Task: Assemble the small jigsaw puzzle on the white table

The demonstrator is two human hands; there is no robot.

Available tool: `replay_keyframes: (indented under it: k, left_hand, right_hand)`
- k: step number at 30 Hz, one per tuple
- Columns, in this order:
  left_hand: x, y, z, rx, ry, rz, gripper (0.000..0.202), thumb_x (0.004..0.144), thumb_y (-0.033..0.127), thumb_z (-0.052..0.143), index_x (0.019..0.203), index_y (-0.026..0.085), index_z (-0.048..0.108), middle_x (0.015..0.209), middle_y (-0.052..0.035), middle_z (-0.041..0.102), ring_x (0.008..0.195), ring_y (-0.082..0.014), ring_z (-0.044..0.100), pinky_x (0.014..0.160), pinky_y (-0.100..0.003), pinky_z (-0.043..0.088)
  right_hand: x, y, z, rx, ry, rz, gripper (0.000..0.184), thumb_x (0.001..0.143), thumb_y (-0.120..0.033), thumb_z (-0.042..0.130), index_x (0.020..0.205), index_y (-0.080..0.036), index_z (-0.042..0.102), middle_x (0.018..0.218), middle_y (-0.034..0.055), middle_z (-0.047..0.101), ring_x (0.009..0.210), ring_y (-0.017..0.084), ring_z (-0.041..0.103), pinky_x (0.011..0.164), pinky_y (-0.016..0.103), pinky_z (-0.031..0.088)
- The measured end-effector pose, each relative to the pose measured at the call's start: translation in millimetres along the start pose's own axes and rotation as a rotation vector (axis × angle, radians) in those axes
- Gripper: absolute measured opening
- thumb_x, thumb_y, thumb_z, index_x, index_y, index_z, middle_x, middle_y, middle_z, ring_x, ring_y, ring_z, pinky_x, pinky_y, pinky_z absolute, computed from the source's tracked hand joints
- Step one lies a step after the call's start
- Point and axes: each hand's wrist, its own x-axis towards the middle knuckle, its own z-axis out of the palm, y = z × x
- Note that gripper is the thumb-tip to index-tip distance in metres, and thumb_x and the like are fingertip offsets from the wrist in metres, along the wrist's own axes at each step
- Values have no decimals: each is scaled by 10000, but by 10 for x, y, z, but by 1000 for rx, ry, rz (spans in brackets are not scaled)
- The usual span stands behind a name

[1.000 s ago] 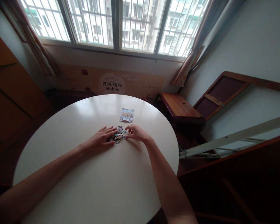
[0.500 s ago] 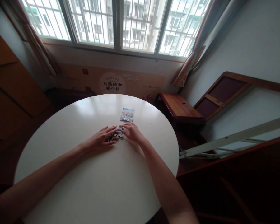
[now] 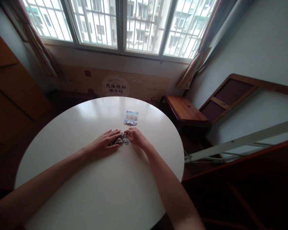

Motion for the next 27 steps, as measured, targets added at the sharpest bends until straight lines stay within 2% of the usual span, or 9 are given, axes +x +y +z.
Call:
replay_keyframes:
  k: [4,9,12,16,22,27]
  left_hand:
    - [2,-16,15,1,6,5,624,912,546,400,1446,232,329,1500,-68,337,1395,-230,281,1160,-418,191]
    - [-4,-23,18,-13,14,22,604,915,536,401,1432,228,356,1504,-63,331,1398,-242,273,1160,-429,191]
    - [-8,-33,26,-16,21,23,593,914,527,412,1428,236,362,1502,-62,336,1395,-244,279,1159,-436,191]
    - [-9,-45,36,-14,28,25,589,909,515,432,1423,235,369,1492,-68,354,1387,-245,296,1155,-440,205]
    - [-8,-30,28,4,35,26,569,908,507,443,1403,229,399,1483,-78,369,1376,-244,318,1154,-445,214]
    - [-21,-17,8,13,60,30,575,913,495,441,1421,237,365,1517,-88,298,1391,-255,285,1150,-457,222]
  right_hand:
    - [1,-16,-17,74,-37,-1,252,816,-95,533,956,-175,726,874,70,684,824,170,603,758,279,467]
    - [-13,-35,-151,20,-28,68,252,785,-47,502,884,-136,716,817,56,641,712,124,567,718,248,452]
    - [-47,-40,-259,3,-146,118,188,746,-72,564,840,-138,713,769,35,607,674,112,550,680,229,443]
    - [-80,-36,-305,35,-276,151,177,712,-167,674,885,-149,705,785,24,584,663,104,545,643,214,440]
    - [-60,-78,-275,88,-283,147,118,733,-182,670,838,-132,694,785,28,576,650,100,542,620,211,439]
    - [-62,-86,-307,71,-248,184,108,733,-192,671,820,-132,693,777,31,577,655,108,548,619,220,449]
